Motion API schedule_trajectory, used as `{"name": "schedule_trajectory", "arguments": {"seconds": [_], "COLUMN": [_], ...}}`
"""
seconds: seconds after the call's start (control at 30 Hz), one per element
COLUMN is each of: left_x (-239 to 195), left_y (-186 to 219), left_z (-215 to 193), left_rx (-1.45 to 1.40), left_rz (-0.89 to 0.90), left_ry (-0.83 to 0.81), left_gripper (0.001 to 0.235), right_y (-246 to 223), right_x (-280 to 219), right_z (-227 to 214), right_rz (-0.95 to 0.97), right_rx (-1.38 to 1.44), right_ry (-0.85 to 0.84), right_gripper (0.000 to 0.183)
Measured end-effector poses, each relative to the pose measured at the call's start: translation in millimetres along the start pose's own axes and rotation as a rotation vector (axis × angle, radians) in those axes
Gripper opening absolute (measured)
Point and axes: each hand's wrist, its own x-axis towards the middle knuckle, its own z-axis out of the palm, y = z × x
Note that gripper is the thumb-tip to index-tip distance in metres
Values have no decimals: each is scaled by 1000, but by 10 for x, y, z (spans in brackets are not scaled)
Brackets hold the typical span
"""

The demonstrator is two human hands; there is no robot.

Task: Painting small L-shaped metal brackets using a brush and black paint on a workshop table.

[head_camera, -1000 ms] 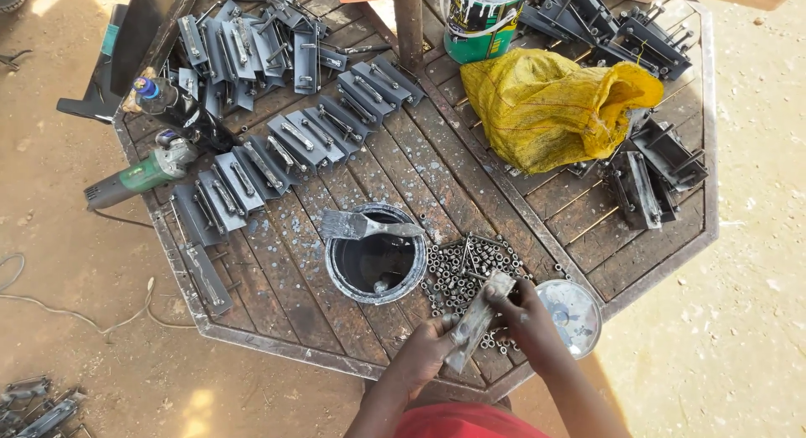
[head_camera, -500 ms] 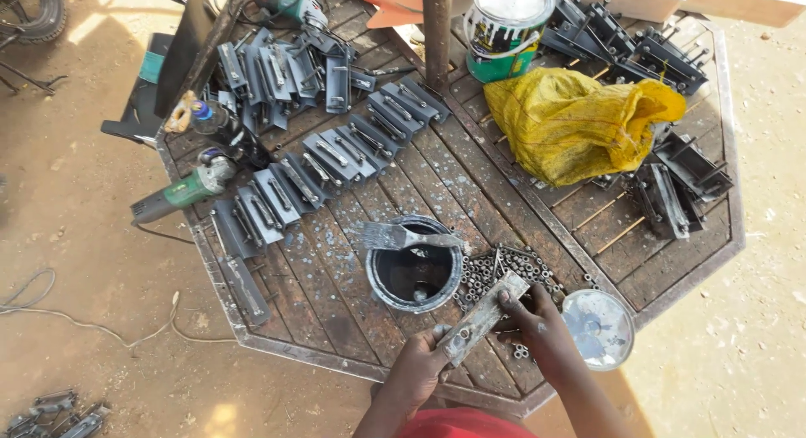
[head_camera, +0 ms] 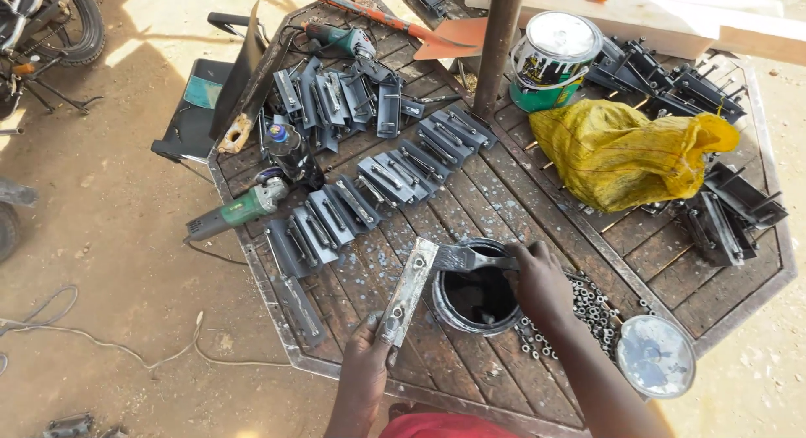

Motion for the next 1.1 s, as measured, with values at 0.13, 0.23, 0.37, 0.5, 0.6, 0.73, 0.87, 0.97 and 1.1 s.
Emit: {"name": "schedule_trajectory", "arguments": {"seconds": [0.13,0.23,0.37,0.5,0.6,0.73,0.87,0.97,1.1], "left_x": [141,224,502,616,953,895,959,960,767], "left_y": [127,292,303,510,305,446,364,340,616], "left_z": [-176,-201,-263,-138,-185,-154,-206,-206,-123], "left_rx": [24,126,229,377,332,338,442,513,591], "left_rz": [26,-92,-22,-64,11,-26,-45,-44,-152], "left_ry": [-2,46,27,50,-60,-43,-56,-65,-53], "left_gripper": [41,49,42,40,44,25,22,26,47], "right_y": [-42,-182,-649,-715,-769,-636,-561,-634,-558], "right_x": [-20,-104,-177,-31,-43,-280,-321,-246,-72], "right_z": [-51,-225,-497,-260,-252,-387,-496,-376,90], "right_rz": [37,75,265,409,492,438,424,437,190], "right_rx": [-46,-47,460,865,1059,928,586,318,99], "right_ry": [14,-65,-60,31,11,27,37,-186,-156], "right_gripper": [44,40,28,29,21,20,18,21,35]}}
